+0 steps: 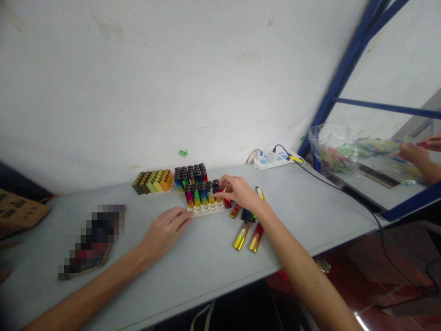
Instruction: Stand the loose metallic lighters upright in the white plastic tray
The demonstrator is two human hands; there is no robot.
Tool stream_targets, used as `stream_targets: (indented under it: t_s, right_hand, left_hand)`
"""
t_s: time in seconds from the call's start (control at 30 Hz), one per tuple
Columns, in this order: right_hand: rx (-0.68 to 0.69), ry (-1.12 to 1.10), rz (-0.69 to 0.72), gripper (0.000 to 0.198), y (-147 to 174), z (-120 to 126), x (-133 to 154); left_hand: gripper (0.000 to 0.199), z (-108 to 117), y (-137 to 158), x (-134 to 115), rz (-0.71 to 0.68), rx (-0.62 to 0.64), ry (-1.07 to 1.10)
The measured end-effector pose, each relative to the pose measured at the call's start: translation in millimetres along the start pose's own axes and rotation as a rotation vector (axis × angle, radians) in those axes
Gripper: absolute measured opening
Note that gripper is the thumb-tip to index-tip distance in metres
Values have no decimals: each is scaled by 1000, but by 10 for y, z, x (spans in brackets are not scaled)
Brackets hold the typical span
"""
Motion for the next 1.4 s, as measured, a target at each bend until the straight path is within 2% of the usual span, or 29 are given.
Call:
stream_targets:
  t_s: [0.13, 0.27, 0.4, 0.53, 0.67, 0.8, 0.9, 1.0, 1.23, 1.4]
  right_hand:
    - [-57, 32, -14, 36, 1, 91, 27]
    - [-151, 187, -52, 29, -26, 209, -108]
    - [-119, 389, -97, 16, -44, 87, -341]
    - [-63, 510, -209, 34, -36, -62, -462]
    - [-1, 584, -299, 47, -50, -91, -467]
    - [48, 552, -283, 39, -97, -102, -451]
    - [28, 531, -269, 39, -122, -111, -443]
    - [-1, 516, -250, 31, -123, -112, -411]
    - [-257, 368, -204, 27, -111, 75, -324]
    - [-338, 300, -120, 27, -94, 148, -300]
  left_hand:
    - [22, -3, -4, -2, -6, -5, -5]
    - [22, -13, 6, -3, 0, 7, -16]
    - [23, 6, 9, -4, -4, -10, -10]
    - [23, 13, 6, 0, -5, -14, -15]
    - [25, 8, 5, -1, -4, -10, -28]
    - [26, 22, -6, 4, 13, -15, -16]
    - [24, 48, -20, 12, 20, -37, -8]
    - [25, 59, -27, 27, 29, -39, -12]
    - [26, 57, -12, 47, 36, -63, -26]
    - [24, 35, 8, 56, 43, -65, -31]
Point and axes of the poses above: each hand's wrist, its own y-axis away from the middle knuckle, its own z-axis out of the back of the hand, x = y × z, the point moved 6 cm from there along -y, towards the middle knuckle, and after that the axes turned 14 degrees about -z, right-handed, at the moved point
